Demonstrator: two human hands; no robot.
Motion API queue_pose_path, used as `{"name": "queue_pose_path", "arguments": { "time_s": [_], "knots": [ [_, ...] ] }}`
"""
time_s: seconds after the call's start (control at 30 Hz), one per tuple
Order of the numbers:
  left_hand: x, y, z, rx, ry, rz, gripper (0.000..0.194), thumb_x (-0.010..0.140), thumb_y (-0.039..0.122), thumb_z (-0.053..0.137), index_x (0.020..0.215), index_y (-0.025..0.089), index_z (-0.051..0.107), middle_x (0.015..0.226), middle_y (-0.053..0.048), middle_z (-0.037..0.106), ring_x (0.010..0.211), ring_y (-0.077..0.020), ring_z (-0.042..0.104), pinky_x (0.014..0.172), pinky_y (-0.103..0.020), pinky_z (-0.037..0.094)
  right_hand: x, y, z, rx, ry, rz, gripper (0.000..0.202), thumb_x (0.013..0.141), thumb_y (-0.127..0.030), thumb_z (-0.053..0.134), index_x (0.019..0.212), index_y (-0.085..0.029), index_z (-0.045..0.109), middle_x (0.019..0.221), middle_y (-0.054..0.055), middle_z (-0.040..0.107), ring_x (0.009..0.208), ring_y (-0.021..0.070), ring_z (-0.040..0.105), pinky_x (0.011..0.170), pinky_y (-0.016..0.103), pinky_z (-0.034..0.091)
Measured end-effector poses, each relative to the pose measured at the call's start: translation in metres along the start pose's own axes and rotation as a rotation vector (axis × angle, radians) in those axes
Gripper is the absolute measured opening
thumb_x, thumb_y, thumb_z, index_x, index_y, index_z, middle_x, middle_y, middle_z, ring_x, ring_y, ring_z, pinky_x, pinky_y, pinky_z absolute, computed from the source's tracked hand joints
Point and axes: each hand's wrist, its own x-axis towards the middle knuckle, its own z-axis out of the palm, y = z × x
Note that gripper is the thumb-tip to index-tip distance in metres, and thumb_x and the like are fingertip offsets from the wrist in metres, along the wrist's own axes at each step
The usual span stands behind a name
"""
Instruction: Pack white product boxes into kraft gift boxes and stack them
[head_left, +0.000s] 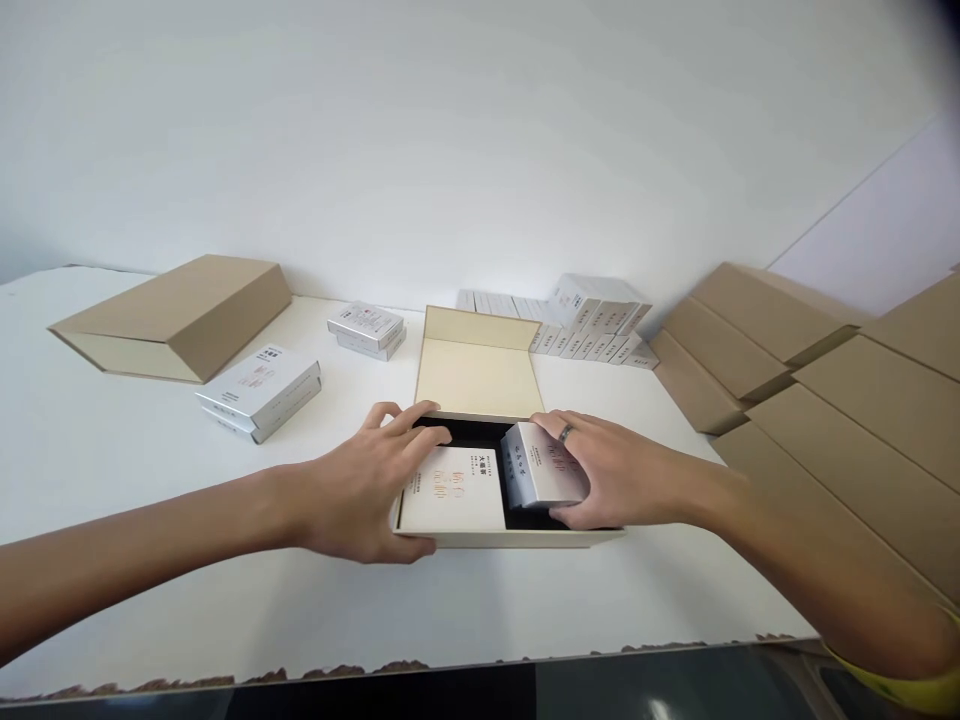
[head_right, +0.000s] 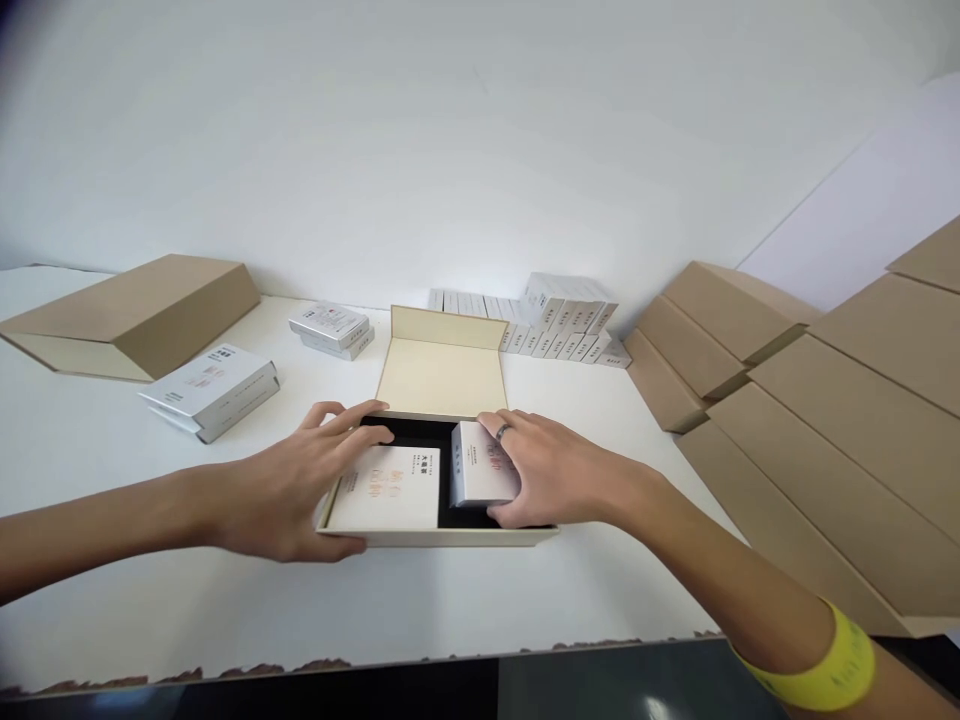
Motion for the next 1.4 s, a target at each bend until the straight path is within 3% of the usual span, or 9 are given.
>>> {"name": "queue_pose_path", "arguments": {
  "time_s": [0.23,0.4,0.5,0.77,0.93,1.0,1.17,1.3,1.4],
  "knots": [
    [-0.064,0.0,-0.012,0.044,-0.11,-0.076,0.07,0.078,0.054,0.067,0.133,0.021,0.038,0.136,-0.017,0.054,0.149,-0.0389,0.016,0.108,-0.055,0.029,0.005,-0.039,0.003,0.018,-0.034,-0.17,0.039,0.072,-0.041,0.078,0.093,-0.027,0.047,0.084,-0.001,0.058,0.073,0.0189,0.058,0.054,0.032,0.051],
    [-0.079,-0.005,-0.018,0.027,-0.135,-0.064,0.075,0.079,0.057,0.067,0.137,0.022,0.034,0.139,-0.018,0.051,0.15,-0.0378,0.015,0.109,-0.054,0.03,0.01,-0.039,0.009,-0.001,0.11,-0.344,0.084,0.077,-0.052,0.077,0.147,-0.028,0.037,0.104,0.005,0.066,0.079,0.0233,0.066,0.054,0.035,0.055],
    [-0.081,-0.006,-0.014,0.004,-0.115,-0.049,0.078,0.077,0.055,0.069,0.138,0.023,0.033,0.134,-0.015,0.055,0.151,-0.0367,0.014,0.11,-0.053,0.03,0.011,-0.038,0.014,-0.015,0.102,-0.391,0.081,0.083,-0.059,0.07,0.151,-0.032,0.036,0.11,0.006,0.065,0.078,0.0234,0.067,0.057,0.037,0.057],
    [-0.08,-0.004,-0.01,0.036,-0.061,-0.051,0.077,0.073,0.044,0.073,0.136,0.017,0.037,0.131,-0.014,0.054,0.151,-0.034,0.013,0.113,-0.053,0.036,0.014,-0.056,0.018,-0.003,-0.13,-0.237,0.091,0.072,-0.083,0.061,0.145,-0.029,0.047,0.125,0.01,0.057,0.101,0.033,0.059,0.077,0.047,0.053],
    [-0.082,-0.006,-0.009,0.02,-0.062,-0.023,0.081,0.073,0.043,0.073,0.139,0.015,0.035,0.135,-0.013,0.051,0.151,-0.0306,0.013,0.112,-0.046,0.045,0.027,-0.063,0.019,0.027,-0.327,-0.187,0.09,0.066,-0.086,0.062,0.136,-0.03,0.055,0.099,0.005,0.059,0.078,0.0253,0.057,0.054,0.033,0.044],
    [-0.083,-0.007,-0.008,0.024,-0.057,-0.015,0.082,0.074,0.044,0.073,0.139,0.015,0.035,0.135,-0.014,0.051,0.151,-0.0304,0.014,0.111,-0.044,0.048,0.03,-0.069,0.018,-0.008,-0.354,-0.189,0.085,0.061,-0.079,0.072,0.128,-0.029,0.061,0.091,0.003,0.056,0.067,0.0207,0.053,0.047,0.029,0.034],
    [-0.081,-0.008,-0.007,0.048,-0.044,-0.029,0.075,0.075,0.048,0.071,0.135,0.018,0.04,0.131,-0.012,0.055,0.15,-0.0322,0.019,0.11,-0.047,0.05,0.033,-0.09,0.016,-0.188,-0.392,-0.219,0.023,0.063,-0.03,0.075,0.085,-0.025,0.068,0.074,0.001,0.049,0.05,0.013,0.033,0.045,0.029,0.019],
    [-0.081,-0.007,-0.006,0.041,-0.044,-0.035,0.076,0.075,0.049,0.072,0.136,0.019,0.04,0.136,-0.012,0.054,0.15,-0.0352,0.02,0.11,-0.05,0.049,0.032,-0.096,0.017,-0.161,-0.367,-0.269,0.014,0.063,-0.023,0.073,0.074,-0.023,0.065,0.078,0.003,0.048,0.058,0.0155,0.039,0.05,0.029,0.021],
    [-0.086,-0.005,-0.01,-0.037,-0.032,-0.06,0.082,0.076,0.05,0.073,0.143,0.021,0.035,0.156,-0.013,0.033,0.148,-0.0369,0.025,0.109,-0.051,0.049,0.029,-0.094,0.02,-0.138,-0.321,-0.296,0.012,0.065,-0.022,0.069,0.077,-0.021,0.066,0.086,0.006,0.049,0.064,0.0175,0.043,0.054,0.029,0.025]
  ]
}}
